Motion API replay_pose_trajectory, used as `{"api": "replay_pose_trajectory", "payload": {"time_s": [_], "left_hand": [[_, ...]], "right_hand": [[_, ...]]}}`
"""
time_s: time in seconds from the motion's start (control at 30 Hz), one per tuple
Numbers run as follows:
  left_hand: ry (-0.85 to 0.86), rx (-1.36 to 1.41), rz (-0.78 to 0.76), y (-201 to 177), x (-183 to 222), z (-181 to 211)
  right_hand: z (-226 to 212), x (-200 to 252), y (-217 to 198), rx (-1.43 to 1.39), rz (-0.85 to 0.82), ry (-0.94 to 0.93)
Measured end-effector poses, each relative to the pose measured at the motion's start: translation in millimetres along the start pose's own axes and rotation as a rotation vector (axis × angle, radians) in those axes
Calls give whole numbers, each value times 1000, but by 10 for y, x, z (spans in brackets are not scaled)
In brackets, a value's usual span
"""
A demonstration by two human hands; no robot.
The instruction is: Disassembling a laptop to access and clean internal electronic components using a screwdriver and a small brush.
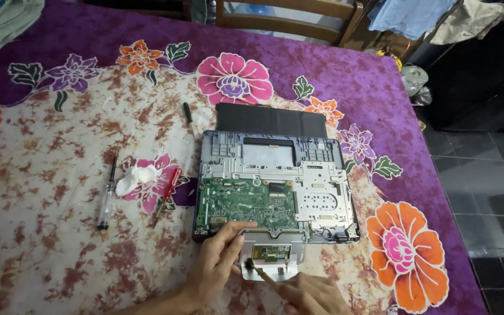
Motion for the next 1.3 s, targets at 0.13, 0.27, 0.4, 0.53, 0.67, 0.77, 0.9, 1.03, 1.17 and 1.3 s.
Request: {"api": "replay_pose_trajectory", "payload": {"time_s": [0.13, 0.27, 0.4, 0.53, 0.67, 0.77, 0.9, 1.03, 1.17, 1.3], "left_hand": [[-73, -9, -13, 7, -15, 16], [-98, -15, -13, 5, -18, -41], [-95, 17, -15, 4, -21, 13], [-110, 28, -18, 11, -11, -4], [-162, -29, -9, -7, -11, 19], [-152, 2, -21, -2, -9, 29], [-99, 2, -6, -8, -13, 48], [-158, 7, -26, 5, -3, 51], [-134, 13, -37, -14, -22, 47], [-197, -17, -56, -33, -52, 107]], "right_hand": [[-14, -63, -28, 87, 121, 44], [-76, -70, 9, 176, 187, 110], [-10, -94, -28, 170, 225, 79], [15, -57, -42, 57, 157, 45], [-131, -144, -90, 137, 171, 176], [52, 148, 11, 231, 74, 249], [62, 44, -39, 135, 47, 154], [78, 97, -22, 60, 38, 201], [-85, -123, -24, 106, 70, 254], [127, 19, -42, 101, 120, 140]]}}
Point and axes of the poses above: each hand's wrist, its own x-axis away from the middle knuckle, its own y-axis out of the palm, z = x × y, the point moved 4 cm from there along -x, towards the middle knuckle, and after that the axes turned 6 degrees about -x, right-handed, at the moved point
